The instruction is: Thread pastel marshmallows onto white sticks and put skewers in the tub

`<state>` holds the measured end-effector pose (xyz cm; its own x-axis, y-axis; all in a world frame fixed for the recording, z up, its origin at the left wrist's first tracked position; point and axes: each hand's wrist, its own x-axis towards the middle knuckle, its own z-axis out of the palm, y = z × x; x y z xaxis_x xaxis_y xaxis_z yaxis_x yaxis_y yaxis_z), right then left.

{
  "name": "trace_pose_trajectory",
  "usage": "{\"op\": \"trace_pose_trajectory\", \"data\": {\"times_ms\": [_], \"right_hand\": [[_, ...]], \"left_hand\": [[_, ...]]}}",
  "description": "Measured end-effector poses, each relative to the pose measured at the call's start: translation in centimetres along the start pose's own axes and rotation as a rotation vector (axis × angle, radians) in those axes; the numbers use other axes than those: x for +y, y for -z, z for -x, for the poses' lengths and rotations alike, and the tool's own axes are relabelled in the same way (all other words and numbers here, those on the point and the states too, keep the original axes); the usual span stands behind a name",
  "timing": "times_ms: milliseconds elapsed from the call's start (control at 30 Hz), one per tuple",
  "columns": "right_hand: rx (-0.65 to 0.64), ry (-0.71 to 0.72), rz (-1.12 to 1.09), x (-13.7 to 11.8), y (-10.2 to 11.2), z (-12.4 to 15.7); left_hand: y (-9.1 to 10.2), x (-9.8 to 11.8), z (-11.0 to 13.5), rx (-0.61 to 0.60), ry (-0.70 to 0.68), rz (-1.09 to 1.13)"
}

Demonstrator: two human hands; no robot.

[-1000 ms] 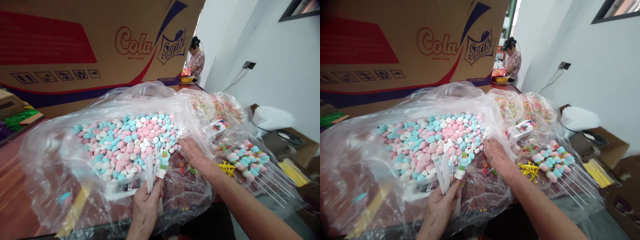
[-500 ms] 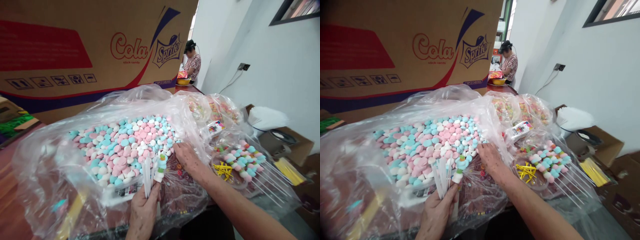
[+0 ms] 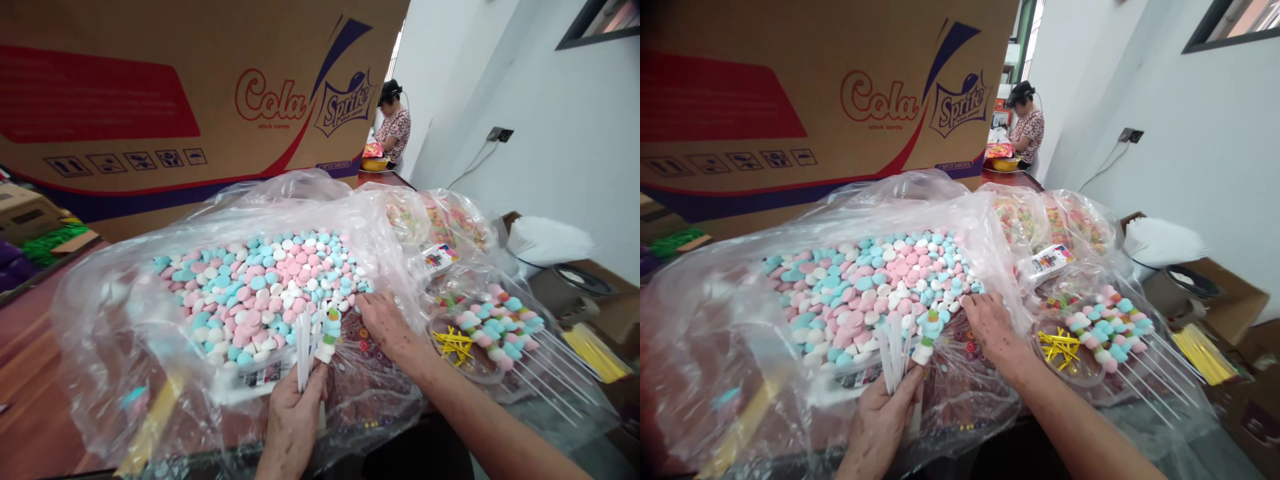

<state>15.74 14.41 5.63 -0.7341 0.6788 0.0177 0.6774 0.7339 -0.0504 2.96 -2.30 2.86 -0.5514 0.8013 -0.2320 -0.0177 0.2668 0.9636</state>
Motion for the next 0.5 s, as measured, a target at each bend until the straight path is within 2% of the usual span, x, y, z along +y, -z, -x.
{"op": "trace_pose_trajectory", "data": {"times_ms": [67, 133, 233, 367, 433, 500], "right_hand": [[0.064, -0.01, -0.089, 0.3, -0.3, -0.2], [0.188, -0.067, -0.257, 0.5, -0.5, -0.3], [0.347, -0.188, -0.721, 0.8, -0.4, -0.4], [0.266, -0.283, -1.398, 0.4, 0.5, -0.6], [0.219, -0.296, -1.555, 0.2, 1.0, -0.7], [0.195, -0.28, -1.622, -0.1, 1.5, -0.7]], "left_hand": [[-0.2, 0.2, 0.0, 0.042, 0.004, 0.012], [-0.2, 0.4, 0.1, 0.057, -0.019, -0.014], [-0.2, 0.5, 0.1, 0.028, -0.059, -0.073], [-0.1, 0.4, 0.0, -0.015, -0.104, -0.102], [-0.1, 0.2, -0.1, -0.052, -0.106, -0.116], [0.0, 0.1, -0.2, -0.076, -0.09, -0.138]]}}
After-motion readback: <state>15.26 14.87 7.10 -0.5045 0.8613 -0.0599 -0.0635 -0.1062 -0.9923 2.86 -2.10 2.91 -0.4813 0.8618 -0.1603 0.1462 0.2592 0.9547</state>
